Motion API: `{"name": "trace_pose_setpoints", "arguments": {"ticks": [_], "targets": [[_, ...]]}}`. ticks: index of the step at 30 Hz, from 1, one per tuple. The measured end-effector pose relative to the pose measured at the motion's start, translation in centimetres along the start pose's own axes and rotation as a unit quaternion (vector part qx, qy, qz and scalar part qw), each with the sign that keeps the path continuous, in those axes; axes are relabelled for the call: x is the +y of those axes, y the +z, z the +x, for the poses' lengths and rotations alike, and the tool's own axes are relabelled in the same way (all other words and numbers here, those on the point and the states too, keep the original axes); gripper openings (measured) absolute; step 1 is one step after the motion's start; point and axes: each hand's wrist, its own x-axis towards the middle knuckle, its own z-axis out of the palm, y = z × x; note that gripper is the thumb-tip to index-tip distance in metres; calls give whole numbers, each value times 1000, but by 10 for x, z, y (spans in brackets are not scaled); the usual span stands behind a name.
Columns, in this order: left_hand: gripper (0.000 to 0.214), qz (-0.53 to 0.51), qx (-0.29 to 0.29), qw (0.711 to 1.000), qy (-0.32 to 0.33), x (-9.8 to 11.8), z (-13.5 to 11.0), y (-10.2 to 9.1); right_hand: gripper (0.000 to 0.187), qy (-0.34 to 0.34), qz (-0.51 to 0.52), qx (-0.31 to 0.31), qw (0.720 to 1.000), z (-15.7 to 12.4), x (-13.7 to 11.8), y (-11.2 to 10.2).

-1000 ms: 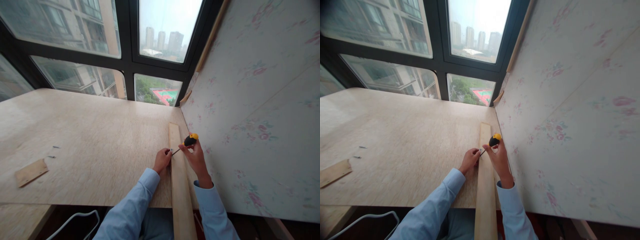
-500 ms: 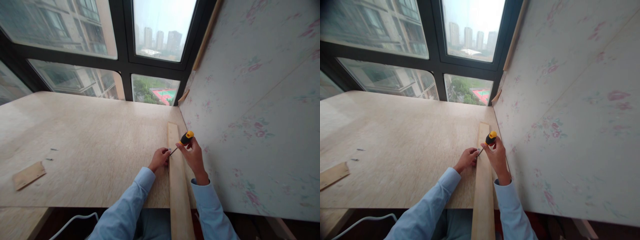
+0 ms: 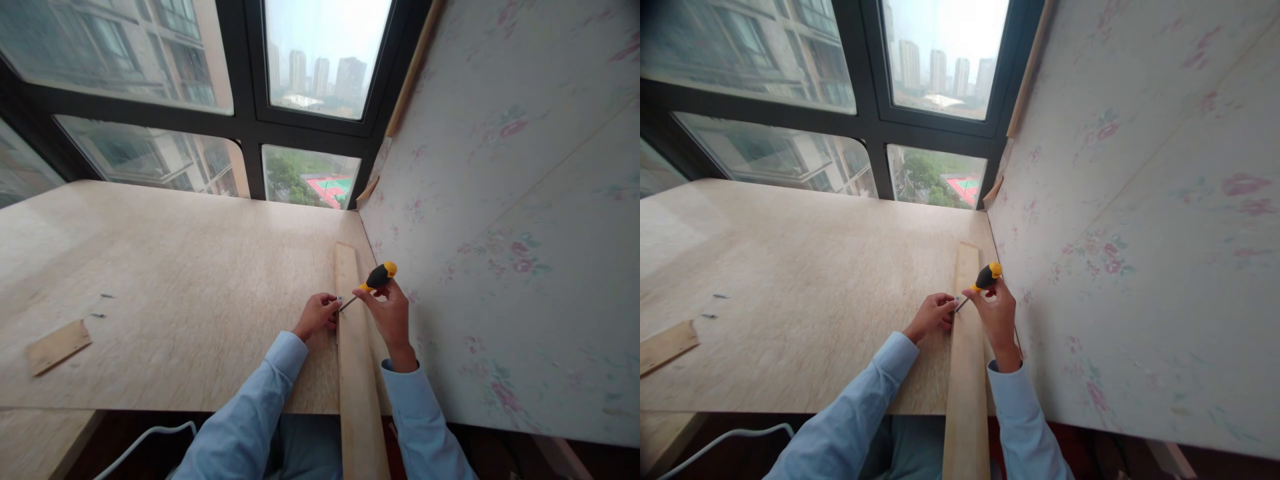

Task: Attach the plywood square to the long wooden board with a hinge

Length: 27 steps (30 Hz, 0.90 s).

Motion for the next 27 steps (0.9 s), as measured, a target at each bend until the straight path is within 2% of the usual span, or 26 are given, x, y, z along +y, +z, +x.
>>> {"name": "trace_pose_setpoints", "arguments": {"ticks": [5,7,10,13,16,19,22,27], "targets": [[30,-5,-4,1000,7,-4,2,0,41,-20,55,60,997,-1,-3,-5],[30,-9,-2,1000,5,-4,3,0,40,-17,65,54,996,3,-6,-12],[33,-21,13,1000,1,-3,3,0,37,-8,4,-4,1000,11,-6,-21],[39,-14,32,999,-7,-1,2,2,31,-2,-134,-67,989,16,5,-26],[34,12,45,999,-2,0,0,3,22,39,-264,-138,954,16,23,-24],[27,44,54,997,13,-1,0,5,21,85,-338,-207,914,11,38,-20],[23,75,66,995,25,-2,2,6,23,103,-368,-227,896,8,46,-17],[22,80,55,995,17,-1,6,4,24,115,-384,-224,888,9,55,-14]]}}
